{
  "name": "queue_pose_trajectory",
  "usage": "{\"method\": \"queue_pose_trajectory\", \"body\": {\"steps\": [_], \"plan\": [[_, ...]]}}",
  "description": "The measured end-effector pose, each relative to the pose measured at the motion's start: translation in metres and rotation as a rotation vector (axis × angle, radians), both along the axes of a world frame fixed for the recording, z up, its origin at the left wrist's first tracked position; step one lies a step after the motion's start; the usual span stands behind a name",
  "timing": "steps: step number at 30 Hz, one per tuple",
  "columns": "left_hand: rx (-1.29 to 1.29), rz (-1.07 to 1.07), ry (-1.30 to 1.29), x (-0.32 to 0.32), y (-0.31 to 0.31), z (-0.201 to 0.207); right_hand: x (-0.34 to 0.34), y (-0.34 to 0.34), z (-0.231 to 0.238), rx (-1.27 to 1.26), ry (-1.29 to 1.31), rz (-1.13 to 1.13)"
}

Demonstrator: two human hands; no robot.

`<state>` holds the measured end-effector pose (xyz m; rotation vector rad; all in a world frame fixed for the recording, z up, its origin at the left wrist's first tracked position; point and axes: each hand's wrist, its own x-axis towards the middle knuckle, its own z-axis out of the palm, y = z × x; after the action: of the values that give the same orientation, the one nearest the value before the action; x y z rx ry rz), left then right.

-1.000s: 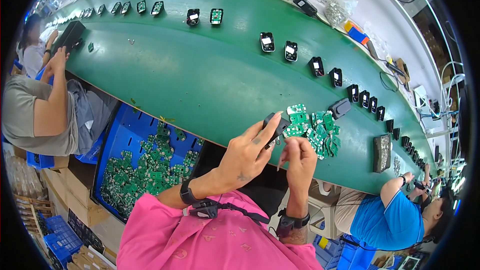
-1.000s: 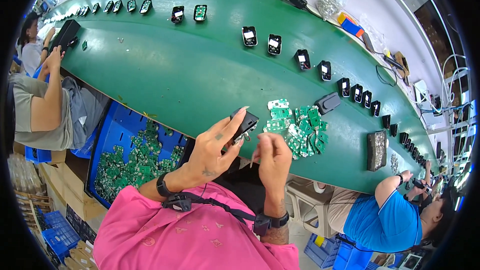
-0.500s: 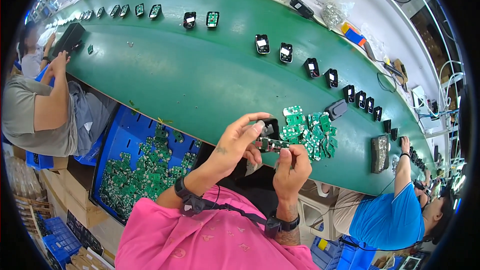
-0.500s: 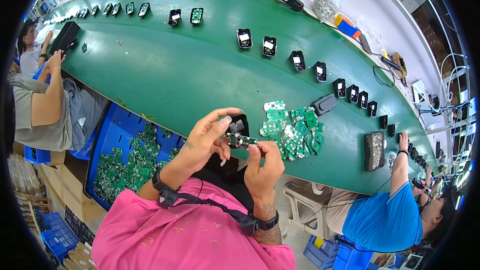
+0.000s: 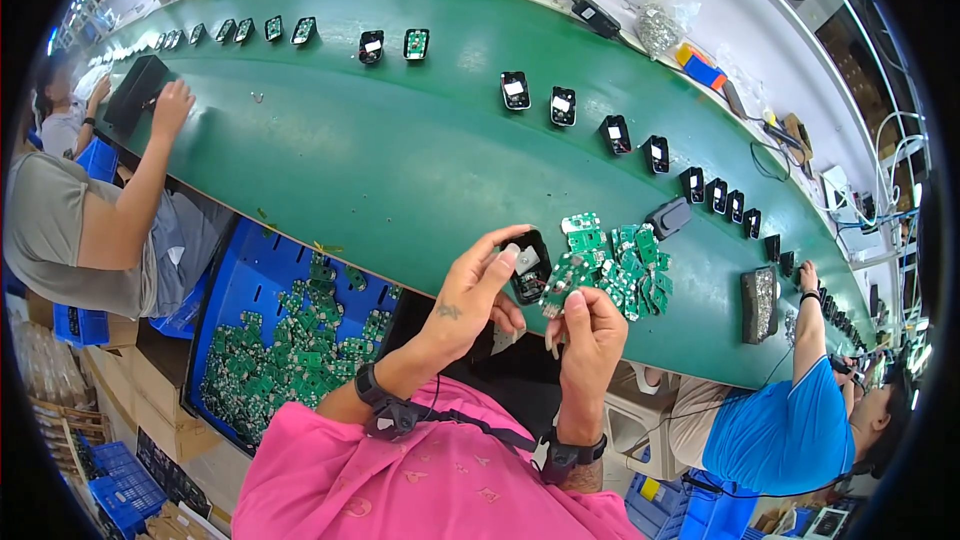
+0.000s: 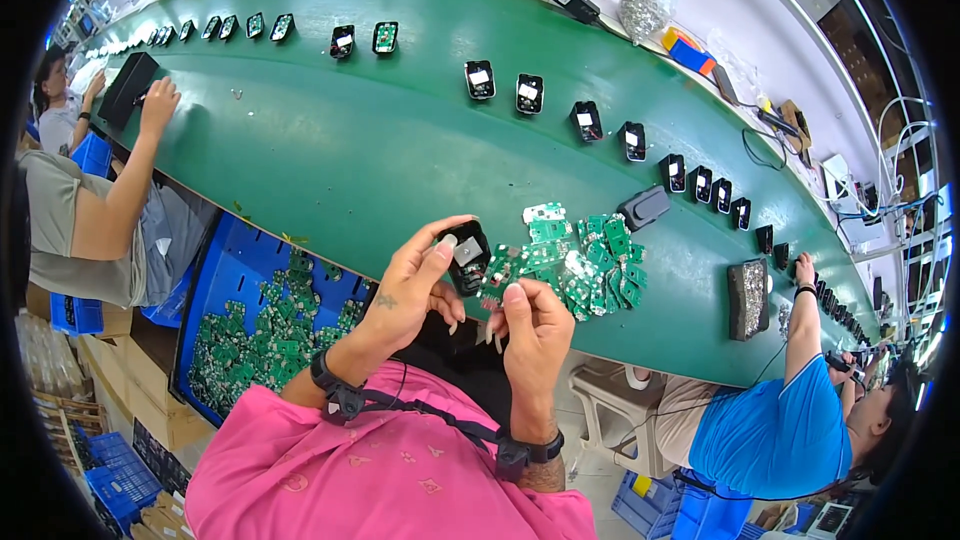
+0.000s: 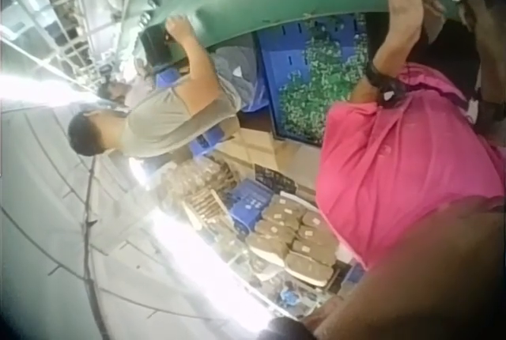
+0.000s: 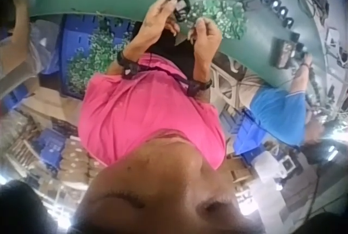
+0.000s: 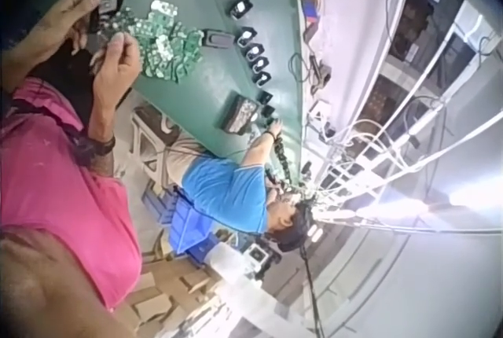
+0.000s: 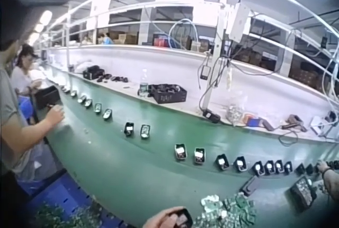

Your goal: Placing small circuit boards into black plastic housings and arranging them on a workbench.

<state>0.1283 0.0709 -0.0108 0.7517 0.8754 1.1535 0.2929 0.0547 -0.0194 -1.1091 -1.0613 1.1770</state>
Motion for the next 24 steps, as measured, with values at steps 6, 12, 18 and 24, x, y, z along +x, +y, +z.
{"method": "queue_pose_trajectory", "body": {"steps": [6, 12, 18, 24], "plan": [[0.199, -0.158, 0.065, -0.006, 0.002, -0.003, 0.016, 0.001, 0.007, -0.157, 0.073, 0.211], [0.494, -0.088, 0.491, -0.005, 0.003, -0.003, 0.013, -0.006, 0.018, -0.18, -0.028, 0.273], [0.625, 0.107, 0.749, 0.008, -0.005, -0.001, 0.01, -0.008, 0.024, -0.085, -0.21, 0.245], [0.447, 0.088, 0.695, 0.016, -0.016, 0.009, 0.012, -0.01, 0.017, -0.038, -0.3, 0.098]]}}
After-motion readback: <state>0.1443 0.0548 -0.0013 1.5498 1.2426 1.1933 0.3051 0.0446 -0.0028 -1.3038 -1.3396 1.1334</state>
